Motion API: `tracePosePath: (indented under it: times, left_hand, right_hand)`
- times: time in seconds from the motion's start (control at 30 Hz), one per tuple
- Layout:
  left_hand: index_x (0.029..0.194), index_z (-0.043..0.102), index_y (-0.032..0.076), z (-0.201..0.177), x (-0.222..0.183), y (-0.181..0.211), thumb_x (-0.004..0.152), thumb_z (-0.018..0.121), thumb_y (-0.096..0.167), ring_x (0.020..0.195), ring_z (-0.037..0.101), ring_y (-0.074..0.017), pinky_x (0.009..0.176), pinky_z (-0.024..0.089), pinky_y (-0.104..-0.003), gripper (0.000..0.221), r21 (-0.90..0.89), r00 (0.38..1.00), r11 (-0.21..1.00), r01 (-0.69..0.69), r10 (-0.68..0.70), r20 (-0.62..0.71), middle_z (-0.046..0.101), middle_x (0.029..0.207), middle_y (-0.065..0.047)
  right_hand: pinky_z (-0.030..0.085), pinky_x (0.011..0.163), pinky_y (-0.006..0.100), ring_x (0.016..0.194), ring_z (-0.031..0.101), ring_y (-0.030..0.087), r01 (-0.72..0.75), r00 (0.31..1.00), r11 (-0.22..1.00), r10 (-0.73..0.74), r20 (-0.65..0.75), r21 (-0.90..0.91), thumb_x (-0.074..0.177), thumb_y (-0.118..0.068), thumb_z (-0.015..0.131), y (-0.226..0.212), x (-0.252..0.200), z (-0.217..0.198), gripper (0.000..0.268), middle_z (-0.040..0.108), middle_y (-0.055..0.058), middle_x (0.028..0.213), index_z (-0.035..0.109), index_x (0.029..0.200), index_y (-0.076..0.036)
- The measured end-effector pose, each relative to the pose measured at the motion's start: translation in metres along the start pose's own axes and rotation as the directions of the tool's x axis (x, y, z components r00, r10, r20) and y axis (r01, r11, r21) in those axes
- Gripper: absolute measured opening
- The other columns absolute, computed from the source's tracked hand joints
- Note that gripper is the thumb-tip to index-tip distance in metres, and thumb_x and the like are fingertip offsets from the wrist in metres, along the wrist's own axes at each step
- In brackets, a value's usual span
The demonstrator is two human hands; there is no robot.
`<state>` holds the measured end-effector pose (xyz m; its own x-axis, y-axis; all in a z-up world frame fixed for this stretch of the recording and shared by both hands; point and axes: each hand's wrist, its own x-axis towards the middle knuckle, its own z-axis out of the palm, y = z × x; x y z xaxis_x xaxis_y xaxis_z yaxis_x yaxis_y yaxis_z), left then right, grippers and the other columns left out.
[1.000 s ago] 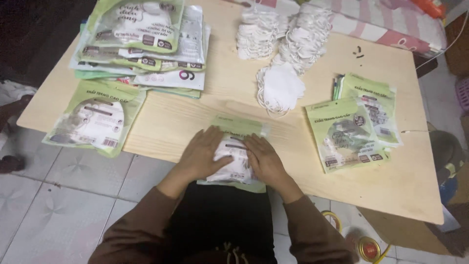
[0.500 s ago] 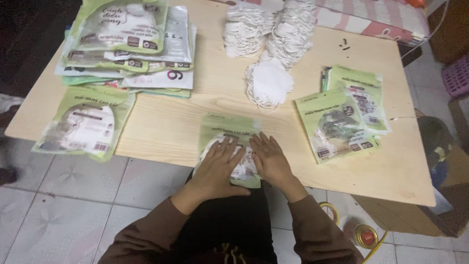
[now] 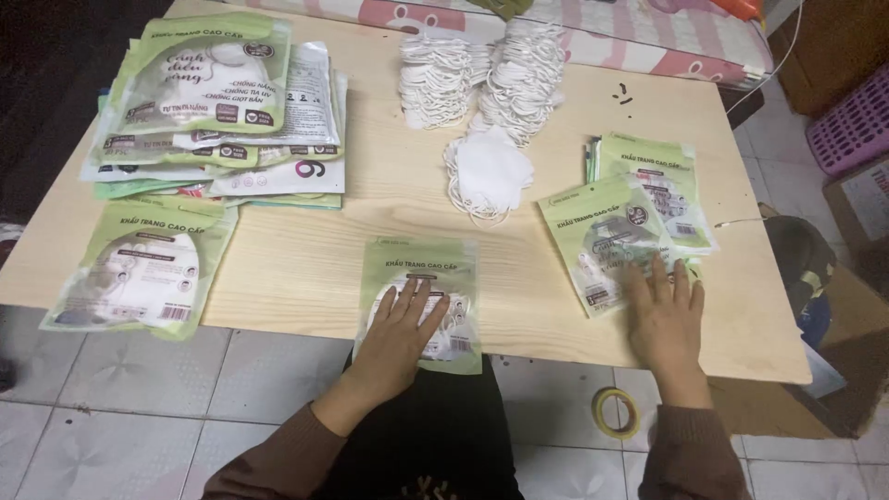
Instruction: Folding and packaging face masks into plastic bags
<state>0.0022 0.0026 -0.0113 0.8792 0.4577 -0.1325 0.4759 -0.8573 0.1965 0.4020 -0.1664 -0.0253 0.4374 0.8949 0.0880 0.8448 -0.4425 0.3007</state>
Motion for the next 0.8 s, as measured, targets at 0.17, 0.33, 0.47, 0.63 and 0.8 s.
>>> tracePosePath:
  times: [0.17, 0.33, 0.47, 0.63, 0.8]
  left_hand:
    - [0.16, 0.023, 0.009, -0.003, -0.002, 0.001, 0.069, 0.082, 0.006, 0.15, 0.015, -0.0482, 0.12, 0.007, -0.059, 0.108, -0.041, 0.999, 0.999, 0.0, -0.002, -0.041, 0.022, 0.16, -0.032]
    - [0.153, 0.039, 0.007, 0.011, -0.006, -0.001, 0.064, 0.085, 0.004, 0.147, 0.025, -0.047, 0.12, 0.013, -0.057, 0.101, -0.186, 0.978, 0.982, -0.017, -0.022, -0.208, 0.035, 0.154, -0.03]
    - [0.14, 0.051, 0.001, 0.039, -0.012, 0.005, 0.072, 0.07, 0.0, 0.135, 0.045, -0.0437, 0.117, 0.03, -0.054, 0.071, -0.036, 0.845, 0.989, -0.14, 0.1, -0.525, 0.05, 0.143, -0.025]
    - [0.131, 0.059, 0.0, 0.051, -0.014, 0.006, 0.086, 0.062, 0.002, 0.13, 0.052, -0.0419, 0.113, 0.037, -0.054, 0.045, -0.002, 0.763, 0.985, -0.17, 0.131, -0.633, 0.057, 0.137, -0.023]
    - [0.15, 0.04, 0.004, 0.049, -0.018, 0.006, 0.069, 0.059, -0.011, 0.142, 0.036, -0.0473, 0.117, 0.028, -0.057, 0.084, 0.043, 0.848, 0.994, -0.1, 0.108, -0.518, 0.042, 0.15, -0.024]
  right_hand:
    - [0.032, 0.126, 0.05, 0.147, 0.051, 0.028, 0.127, 0.939, 0.986, -0.155, -0.305, -0.11, 0.091, -0.026, 0.058, 0.012, 0.017, 0.027, 0.048, 0.067, 0.003, 0.143, 0.063, 0.139, -0.026]
    - [0.038, 0.12, 0.049, 0.136, 0.059, 0.04, 0.087, 0.873, 0.991, -0.028, -0.488, 0.1, 0.098, 0.0, 0.054, 0.047, 0.06, 0.022, 0.049, 0.071, 0.024, 0.136, 0.063, 0.146, -0.002]
    - [0.062, 0.082, 0.046, 0.109, 0.073, 0.038, -0.205, 0.707, 0.962, 0.273, -0.653, 0.18, 0.095, 0.002, 0.062, 0.062, 0.081, -0.028, 0.052, 0.074, 0.02, 0.131, 0.061, 0.148, 0.002]
    - [0.053, 0.042, 0.021, 0.068, 0.059, 0.009, -0.345, 0.596, 0.938, 0.206, -0.776, -0.016, 0.095, 0.002, 0.072, 0.05, 0.1, -0.026, 0.047, 0.063, -0.004, 0.087, 0.065, 0.139, -0.013]
    - [0.06, 0.055, 0.036, 0.084, 0.072, 0.022, -0.062, 0.862, 0.998, 0.056, -0.503, 0.005, 0.089, -0.003, 0.064, 0.05, 0.117, 0.059, 0.038, 0.077, 0.006, 0.098, 0.073, 0.123, -0.017]
